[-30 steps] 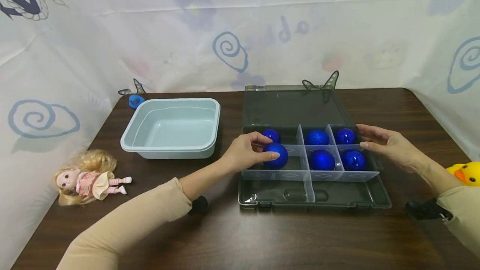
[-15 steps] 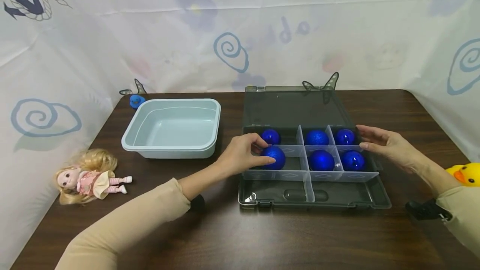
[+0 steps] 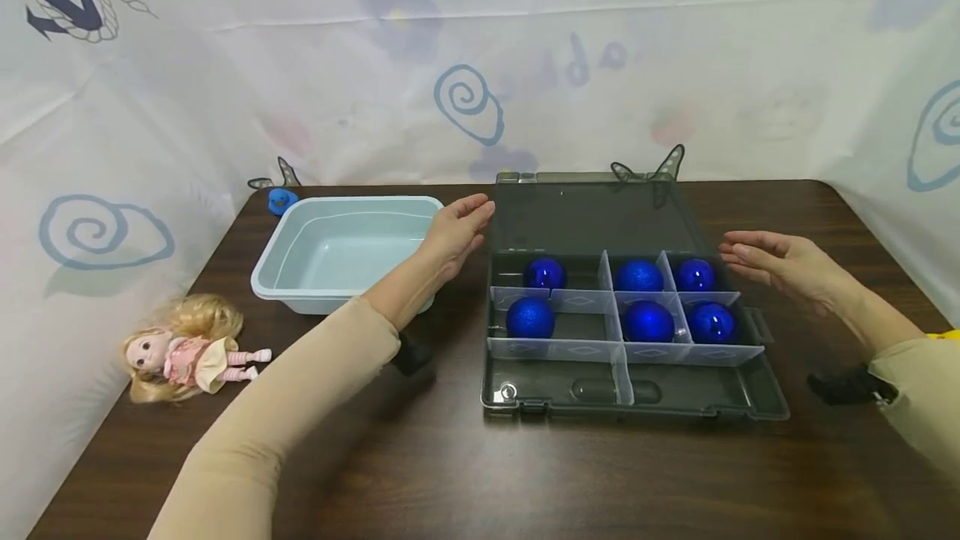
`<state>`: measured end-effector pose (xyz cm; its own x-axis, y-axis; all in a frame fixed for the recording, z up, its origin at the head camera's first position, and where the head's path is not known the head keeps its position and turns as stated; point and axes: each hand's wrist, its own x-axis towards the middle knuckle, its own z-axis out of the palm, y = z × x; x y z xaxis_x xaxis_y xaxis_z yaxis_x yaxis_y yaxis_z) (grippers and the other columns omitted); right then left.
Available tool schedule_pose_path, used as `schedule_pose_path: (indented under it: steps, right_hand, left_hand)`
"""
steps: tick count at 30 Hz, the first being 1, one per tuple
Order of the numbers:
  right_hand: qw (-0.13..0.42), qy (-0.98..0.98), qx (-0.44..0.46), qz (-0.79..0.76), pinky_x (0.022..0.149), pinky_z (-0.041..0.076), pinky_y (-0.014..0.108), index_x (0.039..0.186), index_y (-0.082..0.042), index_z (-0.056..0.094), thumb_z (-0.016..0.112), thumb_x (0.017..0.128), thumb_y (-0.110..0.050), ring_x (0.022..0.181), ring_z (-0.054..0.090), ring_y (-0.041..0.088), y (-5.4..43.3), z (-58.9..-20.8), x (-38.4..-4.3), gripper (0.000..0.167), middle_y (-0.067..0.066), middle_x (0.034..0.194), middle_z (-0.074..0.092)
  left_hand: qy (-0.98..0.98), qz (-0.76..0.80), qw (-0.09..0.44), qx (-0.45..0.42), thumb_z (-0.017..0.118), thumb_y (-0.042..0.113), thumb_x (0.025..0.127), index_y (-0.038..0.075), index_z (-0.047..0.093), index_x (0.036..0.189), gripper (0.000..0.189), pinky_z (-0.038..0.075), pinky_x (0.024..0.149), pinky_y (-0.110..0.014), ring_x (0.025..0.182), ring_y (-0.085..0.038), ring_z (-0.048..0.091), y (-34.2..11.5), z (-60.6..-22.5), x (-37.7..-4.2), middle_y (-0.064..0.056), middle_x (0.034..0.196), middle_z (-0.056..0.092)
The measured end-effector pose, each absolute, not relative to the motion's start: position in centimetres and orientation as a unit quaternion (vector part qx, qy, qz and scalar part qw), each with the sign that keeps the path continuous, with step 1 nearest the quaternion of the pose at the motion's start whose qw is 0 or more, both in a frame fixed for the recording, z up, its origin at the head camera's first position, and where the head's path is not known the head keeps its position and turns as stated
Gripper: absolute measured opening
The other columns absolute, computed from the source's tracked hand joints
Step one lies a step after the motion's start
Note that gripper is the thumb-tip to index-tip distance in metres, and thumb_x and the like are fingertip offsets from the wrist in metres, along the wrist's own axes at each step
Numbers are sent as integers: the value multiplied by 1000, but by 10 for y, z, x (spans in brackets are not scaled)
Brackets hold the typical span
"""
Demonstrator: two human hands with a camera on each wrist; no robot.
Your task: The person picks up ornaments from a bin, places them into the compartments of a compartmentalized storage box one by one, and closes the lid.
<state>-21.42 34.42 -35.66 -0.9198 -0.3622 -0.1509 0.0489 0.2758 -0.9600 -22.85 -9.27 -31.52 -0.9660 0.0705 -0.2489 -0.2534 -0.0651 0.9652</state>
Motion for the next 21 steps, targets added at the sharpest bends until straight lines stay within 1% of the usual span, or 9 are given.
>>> schedule_pose_path:
  steps: [3,7,10,13,14,17,19,20,21]
  right_hand:
    - [199,773,-73,-598,82,51,16,142,14,14,49,98,-20,98,62,-3,343,-350,-233,66,-18,105,63]
    - [219,799,-46,-557,85,50,18,145,12,10,50,97,-30,96,61,-6,339,-347,-255,75,-19,104,59]
    - [224,808,-46,-543,87,49,18,145,11,10,48,98,-30,96,59,-7,336,-347,-269,74,-11,113,57]
    - [226,808,-50,-541,86,50,18,145,12,9,47,99,-28,94,58,-8,334,-348,-278,73,-8,117,56]
    - [228,806,-48,-544,86,50,18,145,13,9,47,99,-28,94,58,-9,334,-349,-280,72,-9,115,57]
    - [228,804,-43,-548,83,50,16,145,13,10,48,99,-27,91,58,-10,333,-350,-284,72,-17,104,58]
    - [228,803,-43,-549,82,50,15,144,14,11,48,98,-27,90,58,-10,331,-351,-285,72,-20,100,58]
    - [229,803,-45,-548,82,50,15,144,14,12,48,98,-27,90,58,-10,330,-352,-286,71,-20,99,58]
    - [229,804,-46,-547,82,50,15,144,14,13,48,98,-27,90,58,-10,329,-352,-288,70,-21,99,59]
  left_hand:
    - [681,715,123,-103,50,19,98,7,35,145,50,27,113,-36,139,-25,31,-85,-302,-235,-10,150,35]
    - [698,687,145,-141,48,22,99,6,28,147,55,27,113,-36,141,-26,27,-79,-297,-250,-11,153,29]
    - [694,685,147,-169,50,25,98,5,28,147,57,27,113,-37,140,-27,27,-81,-313,-279,-10,152,29]
    - [685,692,135,-180,58,30,94,7,36,143,58,33,110,-40,137,-30,32,-89,-357,-326,-9,149,34]
    - [683,693,136,-184,59,31,93,7,38,141,57,34,108,-42,136,-31,34,-90,-369,-340,-9,149,35]
    - [679,691,159,-191,58,31,94,6,41,139,55,39,104,-42,130,-32,42,-89,-374,-347,-13,147,38]
    - [679,685,174,-198,53,25,97,-1,51,120,35,50,87,-32,99,-24,61,-84,-359,-333,-14,117,59]
    - [679,682,182,-202,50,21,98,-1,52,118,30,50,76,-26,80,-18,61,-81,-346,-320,-12,99,62]
    - [682,677,188,-203,47,18,99,-2,53,112,24,47,65,-22,63,-14,54,-78,-332,-305,-8,79,60]
